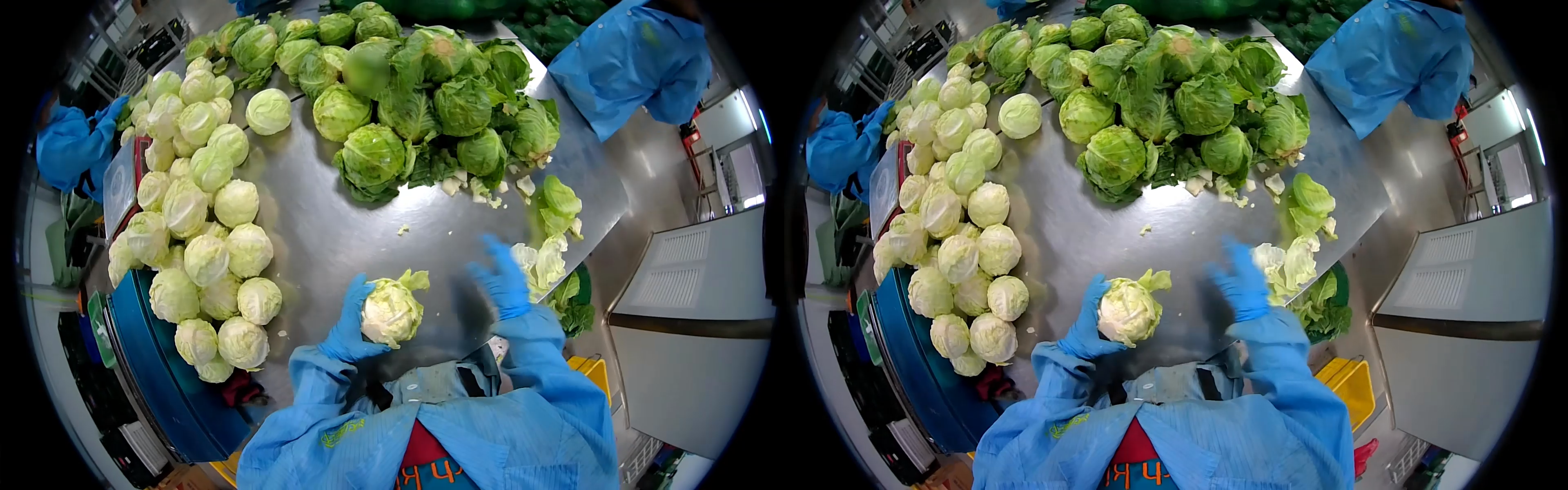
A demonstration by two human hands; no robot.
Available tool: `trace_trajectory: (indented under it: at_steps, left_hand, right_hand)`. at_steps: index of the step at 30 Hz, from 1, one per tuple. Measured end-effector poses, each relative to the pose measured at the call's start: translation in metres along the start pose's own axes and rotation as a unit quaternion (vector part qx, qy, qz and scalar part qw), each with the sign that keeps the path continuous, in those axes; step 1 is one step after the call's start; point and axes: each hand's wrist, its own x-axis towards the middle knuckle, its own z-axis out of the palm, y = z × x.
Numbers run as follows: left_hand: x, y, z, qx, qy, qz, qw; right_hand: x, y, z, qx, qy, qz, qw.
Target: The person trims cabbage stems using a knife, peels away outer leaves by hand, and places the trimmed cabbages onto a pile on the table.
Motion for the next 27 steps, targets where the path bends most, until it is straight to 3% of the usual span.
trace_trajectory:
  at_steps: [3,6,7,9,11,14,17,18,19,20,21,22,24,26,27]
  left_hand:
    - [0.012,0.013,-0.008,0.121,-0.046,0.017,0.991]
    - [0.026,0.027,-0.013,0.102,-0.089,-0.031,0.990]
    - [0.032,0.031,-0.011,0.079,-0.103,-0.054,0.990]
    - [0.026,0.026,0.012,0.123,0.024,-0.122,0.985]
    - [0.028,0.032,0.026,0.154,0.105,-0.173,0.967]
    - [0.018,0.015,0.015,0.200,0.049,-0.097,0.974]
    - [-0.005,-0.008,-0.003,0.056,0.000,-0.080,0.995]
    - [-0.010,-0.006,-0.004,-0.003,0.023,-0.098,0.995]
    - [-0.015,-0.002,-0.004,-0.062,0.045,-0.117,0.990]
    - [-0.019,0.002,-0.006,-0.120,0.067,-0.133,0.981]
    - [-0.020,0.002,-0.008,-0.132,0.075,-0.150,0.977]
    - [-0.022,0.003,-0.011,-0.145,0.081,-0.165,0.972]
    - [-0.021,0.005,-0.015,-0.159,0.082,-0.186,0.966]
    - [-0.015,0.006,-0.016,-0.161,0.072,-0.197,0.965]
    - [-0.012,0.006,-0.016,-0.132,0.061,-0.197,0.970]
  right_hand:
    - [0.003,-0.055,0.049,0.129,-0.210,-0.101,0.964]
    - [0.016,-0.066,0.086,0.107,-0.297,-0.119,0.941]
    - [0.021,-0.065,0.093,0.112,-0.303,-0.063,0.944]
    - [0.029,-0.062,0.104,0.118,-0.310,0.051,0.942]
    - [0.029,-0.057,0.108,0.177,-0.246,0.095,0.948]
    - [0.021,-0.025,0.111,0.178,-0.145,0.128,0.965]
    - [0.012,0.032,0.099,0.065,-0.048,0.118,0.990]
    - [0.008,0.083,0.106,0.128,0.009,0.127,0.983]
    - [0.008,0.086,0.080,0.073,0.054,0.108,0.990]
    - [0.009,0.069,0.045,-0.007,0.034,0.183,0.982]
    - [0.003,0.107,0.036,-0.031,0.087,0.090,0.992]
    - [0.002,0.092,0.018,-0.168,0.197,-0.075,0.963]
    - [-0.003,0.054,-0.006,-0.163,0.178,0.040,0.970]
    - [-0.009,0.036,0.016,-0.009,0.107,0.016,0.994]
    - [-0.014,0.004,0.026,0.034,0.024,0.023,0.999]
